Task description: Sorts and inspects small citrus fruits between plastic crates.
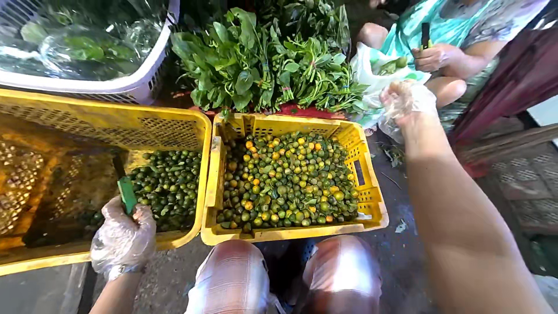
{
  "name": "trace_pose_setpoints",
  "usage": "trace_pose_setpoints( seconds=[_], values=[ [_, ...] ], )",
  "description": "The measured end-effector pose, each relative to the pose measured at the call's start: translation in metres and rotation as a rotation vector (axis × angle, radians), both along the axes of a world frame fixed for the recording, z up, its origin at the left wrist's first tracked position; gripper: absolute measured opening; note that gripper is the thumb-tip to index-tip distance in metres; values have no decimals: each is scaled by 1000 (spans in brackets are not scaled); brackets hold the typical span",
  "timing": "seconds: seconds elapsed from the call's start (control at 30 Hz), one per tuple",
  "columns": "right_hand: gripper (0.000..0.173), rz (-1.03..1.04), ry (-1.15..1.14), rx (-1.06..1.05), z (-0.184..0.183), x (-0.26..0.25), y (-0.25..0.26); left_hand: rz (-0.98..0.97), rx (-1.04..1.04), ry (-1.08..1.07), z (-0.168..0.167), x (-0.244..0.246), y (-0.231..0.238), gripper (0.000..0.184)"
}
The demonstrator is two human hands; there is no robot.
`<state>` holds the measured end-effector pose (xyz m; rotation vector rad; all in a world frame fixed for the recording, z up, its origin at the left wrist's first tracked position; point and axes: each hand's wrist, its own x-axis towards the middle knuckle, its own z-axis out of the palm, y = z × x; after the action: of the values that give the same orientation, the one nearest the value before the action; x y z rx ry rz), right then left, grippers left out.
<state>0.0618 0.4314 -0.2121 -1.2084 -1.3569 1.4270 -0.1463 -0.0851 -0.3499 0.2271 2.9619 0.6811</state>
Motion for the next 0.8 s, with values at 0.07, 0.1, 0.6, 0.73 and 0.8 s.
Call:
trace_pose_setpoints(
  seconds=[0.07, 0.1, 0.6, 0.73, 0.8],
  values=[
    [48, 85, -237, 51, -8, -2, -7, -2, 9, 5, 0, 0, 1, 54],
    [53, 168, -367, 73, -18, -1, -19, 3, 6, 3, -1, -1, 1, 55],
    [49, 1156, -1521, 502, -179, -24, -156, -37, -116, 103, -57, -17, -28, 52],
    [38, 1047, -1298, 295, -189, -8, -132, -21, -116, 67, -48, -14, -23, 52],
    [30, 924, -927, 50, -177, 6, -122, -3, -71, 30, -35, -10, -16, 51]
  ],
)
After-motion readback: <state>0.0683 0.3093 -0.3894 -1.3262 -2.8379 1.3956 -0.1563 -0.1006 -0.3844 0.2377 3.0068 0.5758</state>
